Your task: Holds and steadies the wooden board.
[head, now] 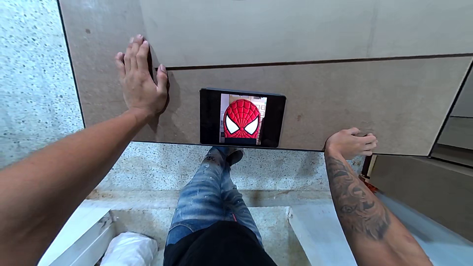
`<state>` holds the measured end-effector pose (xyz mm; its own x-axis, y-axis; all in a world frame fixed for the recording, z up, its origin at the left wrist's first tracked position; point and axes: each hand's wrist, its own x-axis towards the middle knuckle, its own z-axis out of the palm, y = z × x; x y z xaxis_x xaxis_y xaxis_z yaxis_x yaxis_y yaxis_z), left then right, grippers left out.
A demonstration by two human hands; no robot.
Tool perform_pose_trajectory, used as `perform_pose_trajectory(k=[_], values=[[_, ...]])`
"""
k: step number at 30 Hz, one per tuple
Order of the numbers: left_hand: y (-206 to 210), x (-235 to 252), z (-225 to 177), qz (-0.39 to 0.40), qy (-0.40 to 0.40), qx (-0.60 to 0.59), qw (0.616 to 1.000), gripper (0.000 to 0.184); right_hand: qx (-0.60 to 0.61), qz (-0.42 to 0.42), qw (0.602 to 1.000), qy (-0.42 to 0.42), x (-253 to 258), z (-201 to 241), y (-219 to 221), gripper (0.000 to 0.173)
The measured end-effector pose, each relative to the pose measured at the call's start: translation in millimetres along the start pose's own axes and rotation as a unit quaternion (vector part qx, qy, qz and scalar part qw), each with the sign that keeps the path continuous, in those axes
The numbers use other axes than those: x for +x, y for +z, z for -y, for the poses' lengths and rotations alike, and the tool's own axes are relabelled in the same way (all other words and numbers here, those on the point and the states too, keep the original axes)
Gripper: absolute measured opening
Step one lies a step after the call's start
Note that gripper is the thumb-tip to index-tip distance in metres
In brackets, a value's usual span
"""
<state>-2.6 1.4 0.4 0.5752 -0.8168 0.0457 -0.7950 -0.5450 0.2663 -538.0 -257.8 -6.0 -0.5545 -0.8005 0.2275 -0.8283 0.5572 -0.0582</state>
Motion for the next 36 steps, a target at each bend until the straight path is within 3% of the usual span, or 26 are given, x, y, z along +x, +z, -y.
perform_pose_trajectory(k=[36], values=[[2.4, 0.3, 0.9, 0.002, -0.014, 0.008, 1.000, 0.058, 0.009, 0.004, 1.000, 0.001, -0.7, 0.9, -2.6, 0.059]])
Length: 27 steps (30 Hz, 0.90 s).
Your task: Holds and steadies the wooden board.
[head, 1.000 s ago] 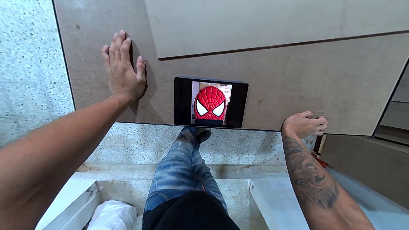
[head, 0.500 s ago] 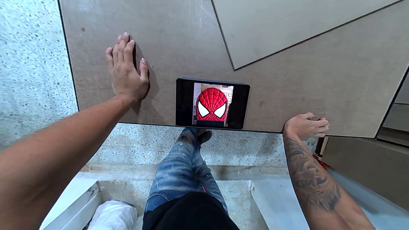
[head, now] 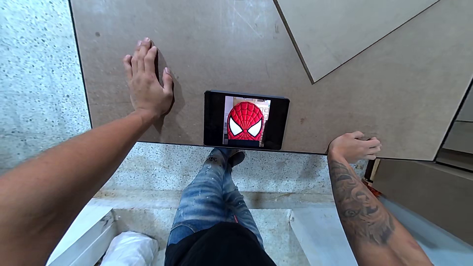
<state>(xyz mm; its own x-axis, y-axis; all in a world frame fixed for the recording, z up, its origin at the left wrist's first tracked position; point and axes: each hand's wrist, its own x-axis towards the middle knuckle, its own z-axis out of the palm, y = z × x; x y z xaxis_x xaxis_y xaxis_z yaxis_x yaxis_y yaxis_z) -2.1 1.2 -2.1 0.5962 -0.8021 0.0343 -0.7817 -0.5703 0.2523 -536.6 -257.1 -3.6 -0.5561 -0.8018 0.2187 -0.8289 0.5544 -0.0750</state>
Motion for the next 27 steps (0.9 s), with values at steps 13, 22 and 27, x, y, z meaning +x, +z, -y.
perform_pose_trajectory(k=[13, 22, 27], values=[[-2.5, -0.2, -2.3, 0.002, 0.003, -0.010, 1.000, 0.058, -0.004, 0.008, 1.000, -0.003, 0.6, -0.9, -0.3, 0.060], [-2.5, -0.5, -2.2, 0.002, -0.001, -0.008, 1.000, 0.058, -0.006, 0.003, 1.000, -0.003, 1.9, -1.2, 0.9, 0.060], [-2.4, 0.2, -2.2, 0.002, -0.002, -0.008, 1.000, 0.057, 0.003, 0.008, 1.000, -0.003, 1.3, -0.5, -0.4, 0.060]])
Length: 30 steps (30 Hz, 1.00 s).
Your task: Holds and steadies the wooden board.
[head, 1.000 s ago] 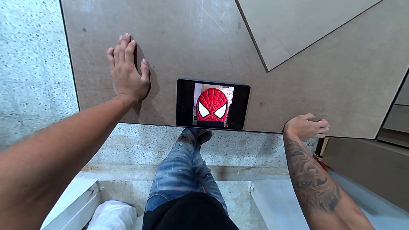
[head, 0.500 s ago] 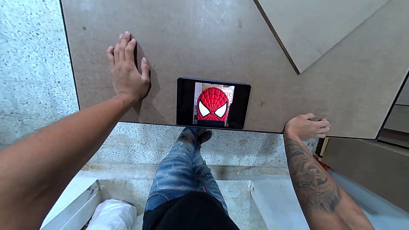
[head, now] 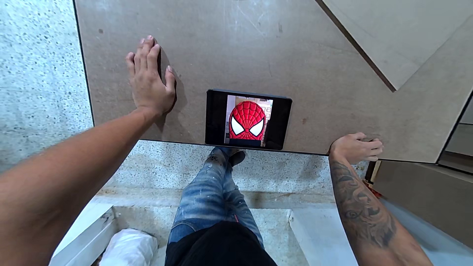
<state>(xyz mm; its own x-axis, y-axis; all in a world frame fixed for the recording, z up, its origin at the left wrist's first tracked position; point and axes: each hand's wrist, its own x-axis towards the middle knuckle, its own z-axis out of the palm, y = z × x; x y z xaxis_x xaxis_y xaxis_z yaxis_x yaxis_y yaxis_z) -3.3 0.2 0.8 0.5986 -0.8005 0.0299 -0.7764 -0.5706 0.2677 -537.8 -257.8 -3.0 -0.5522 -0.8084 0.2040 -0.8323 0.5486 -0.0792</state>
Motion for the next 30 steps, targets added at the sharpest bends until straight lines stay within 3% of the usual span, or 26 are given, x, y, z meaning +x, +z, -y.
perform_pose_trajectory(k=[30], values=[[4.2, 0.2, 3.5, -0.001, 0.003, 0.000, 1.000, 0.059, 0.008, -0.003, 1.000, -0.012, 0.9, -1.4, 0.8, 0.059]])
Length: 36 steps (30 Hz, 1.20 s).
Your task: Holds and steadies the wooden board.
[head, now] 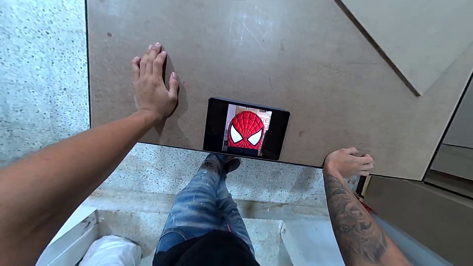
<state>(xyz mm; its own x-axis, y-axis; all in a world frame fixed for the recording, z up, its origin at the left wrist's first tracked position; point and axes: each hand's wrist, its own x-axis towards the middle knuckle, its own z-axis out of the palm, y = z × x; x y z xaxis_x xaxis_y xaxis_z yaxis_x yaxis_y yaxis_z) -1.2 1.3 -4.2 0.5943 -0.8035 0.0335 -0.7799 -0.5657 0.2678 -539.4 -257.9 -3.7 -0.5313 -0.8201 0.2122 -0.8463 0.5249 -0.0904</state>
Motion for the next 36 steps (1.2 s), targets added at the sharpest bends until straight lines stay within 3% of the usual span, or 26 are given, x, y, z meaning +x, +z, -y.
perform_pose_trajectory(k=[36], values=[[-2.1, 0.0, -1.7, -0.005, 0.000, -0.002, 1.000, 0.058, 0.008, 0.002, 1.000, 0.004, -1.5, 0.4, -1.0, 0.059]])
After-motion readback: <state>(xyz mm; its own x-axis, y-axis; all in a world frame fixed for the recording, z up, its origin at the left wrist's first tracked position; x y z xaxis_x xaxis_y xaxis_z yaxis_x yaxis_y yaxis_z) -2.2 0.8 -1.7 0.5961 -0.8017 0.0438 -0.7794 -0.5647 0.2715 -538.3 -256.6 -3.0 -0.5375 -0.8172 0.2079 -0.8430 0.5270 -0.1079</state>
